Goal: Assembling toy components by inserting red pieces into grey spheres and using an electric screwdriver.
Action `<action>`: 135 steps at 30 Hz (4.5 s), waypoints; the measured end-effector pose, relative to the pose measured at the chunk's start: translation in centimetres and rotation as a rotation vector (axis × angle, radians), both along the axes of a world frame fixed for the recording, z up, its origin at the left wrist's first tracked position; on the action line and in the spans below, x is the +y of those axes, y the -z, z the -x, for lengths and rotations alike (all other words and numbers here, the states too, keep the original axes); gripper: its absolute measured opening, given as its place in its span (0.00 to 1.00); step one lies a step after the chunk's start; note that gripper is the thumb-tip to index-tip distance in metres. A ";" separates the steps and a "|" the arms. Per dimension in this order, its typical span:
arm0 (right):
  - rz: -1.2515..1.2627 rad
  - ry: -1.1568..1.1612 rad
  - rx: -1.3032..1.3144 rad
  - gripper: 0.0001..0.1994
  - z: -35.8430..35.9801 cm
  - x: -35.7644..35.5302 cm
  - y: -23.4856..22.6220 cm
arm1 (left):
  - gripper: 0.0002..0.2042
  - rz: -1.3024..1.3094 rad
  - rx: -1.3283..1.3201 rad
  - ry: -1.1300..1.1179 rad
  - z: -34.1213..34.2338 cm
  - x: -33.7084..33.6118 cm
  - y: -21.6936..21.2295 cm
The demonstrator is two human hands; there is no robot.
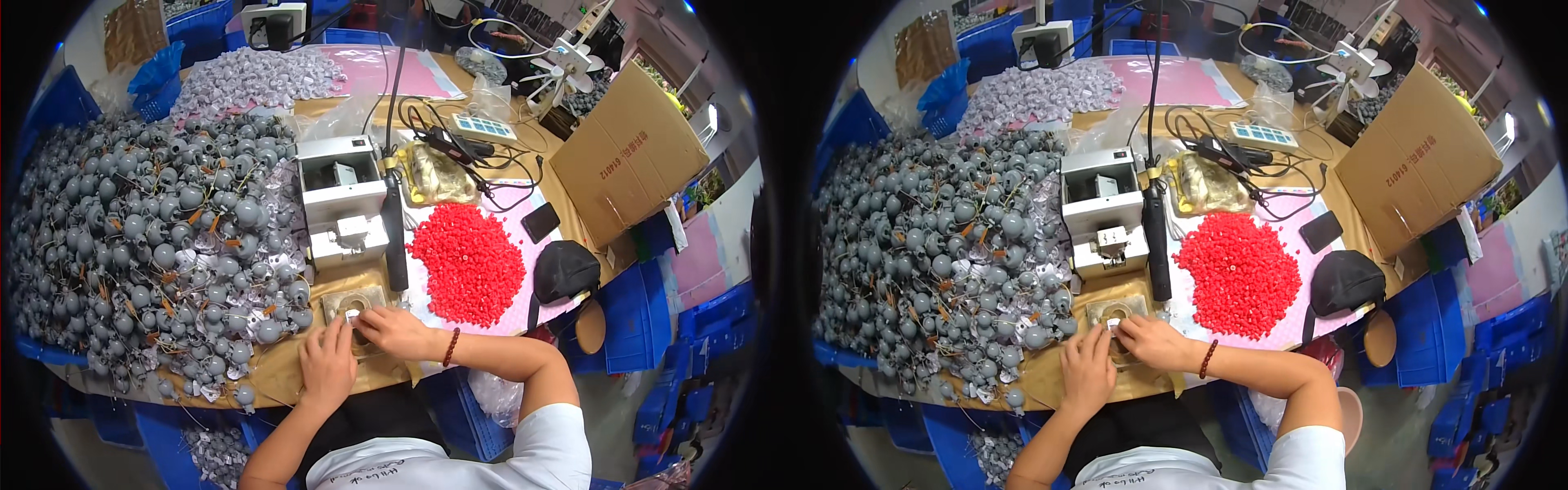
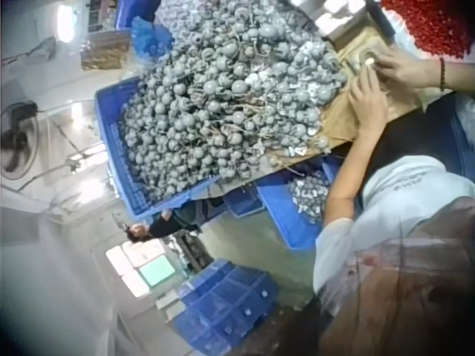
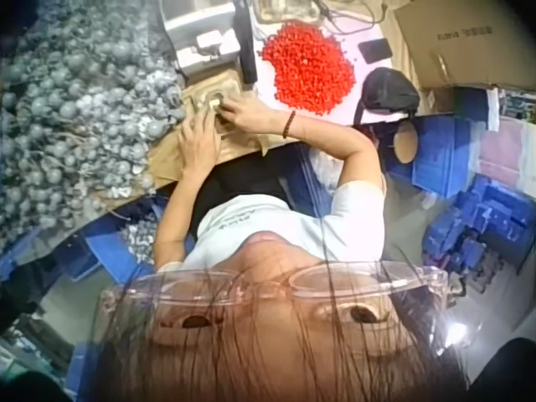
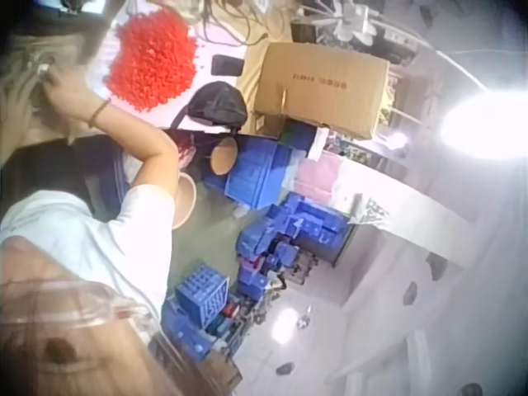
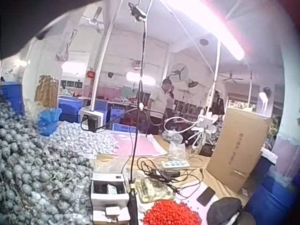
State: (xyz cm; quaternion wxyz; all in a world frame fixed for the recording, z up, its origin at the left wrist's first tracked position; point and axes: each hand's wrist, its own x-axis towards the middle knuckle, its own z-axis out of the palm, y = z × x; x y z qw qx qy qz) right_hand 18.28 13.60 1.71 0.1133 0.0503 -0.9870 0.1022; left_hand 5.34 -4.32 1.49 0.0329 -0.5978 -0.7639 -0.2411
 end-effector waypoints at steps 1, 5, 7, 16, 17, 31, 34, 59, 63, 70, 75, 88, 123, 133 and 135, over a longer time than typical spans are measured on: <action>-0.003 -0.001 0.003 0.17 -0.3 0.0 0.2 | 0.28 0.007 0.025 0.012 -0.4 0.1 0.3; 0.081 0.000 0.054 0.18 -0.9 0.4 0.5 | 0.29 -0.005 0.044 0.038 -1.1 0.8 0.8; 0.214 0.000 0.095 0.19 -1.2 1.1 0.3 | 0.28 -0.035 0.033 0.044 -1.2 1.2 0.7; 0.443 0.171 -0.015 0.21 -5.3 4.6 -0.9 | 0.22 -0.061 -0.058 0.052 0.1 2.7 1.3; 0.450 0.166 -0.026 0.21 -5.6 4.5 -0.4 | 0.22 -0.057 -0.069 0.046 0.0 2.5 1.3; 0.605 0.404 0.270 0.18 -3.1 3.1 1.9 | 0.15 -0.134 -0.086 0.014 0.6 2.1 1.8; 0.935 0.422 0.328 0.16 -2.3 3.1 2.9 | 0.15 -0.142 -0.096 0.012 0.5 2.3 1.9; 0.632 0.328 -0.026 0.25 3.0 2.5 -0.8 | 0.15 -0.129 -0.217 0.013 1.6 3.2 0.7; 0.701 0.372 -0.012 0.25 2.6 1.9 -0.9 | 0.19 -0.110 -0.248 -0.025 1.7 4.8 0.3; 0.512 0.740 0.569 0.24 4.4 9.8 1.6 | 0.20 -0.034 -0.132 -0.033 1.6 4.9 0.7; 0.992 0.826 0.301 0.26 4.7 14.5 4.2 | 0.19 -0.074 -0.174 -0.027 1.2 5.3 0.9; 1.219 0.207 0.857 0.30 9.2 7.4 -10.8 | 0.20 -0.095 -0.244 -0.046 1.5 4.8 0.9; 1.204 0.236 0.541 0.41 5.9 0.8 -6.2 | 0.13 -0.132 -0.244 -0.085 1.5 5.0 0.9; 1.250 0.134 0.569 0.35 5.5 0.2 -5.2 | 0.19 -0.112 -0.244 -0.033 1.9 4.6 1.4; 1.204 0.082 0.526 0.35 5.2 0.1 -4.9 | 0.20 -0.104 -0.261 -0.021 2.1 4.6 1.3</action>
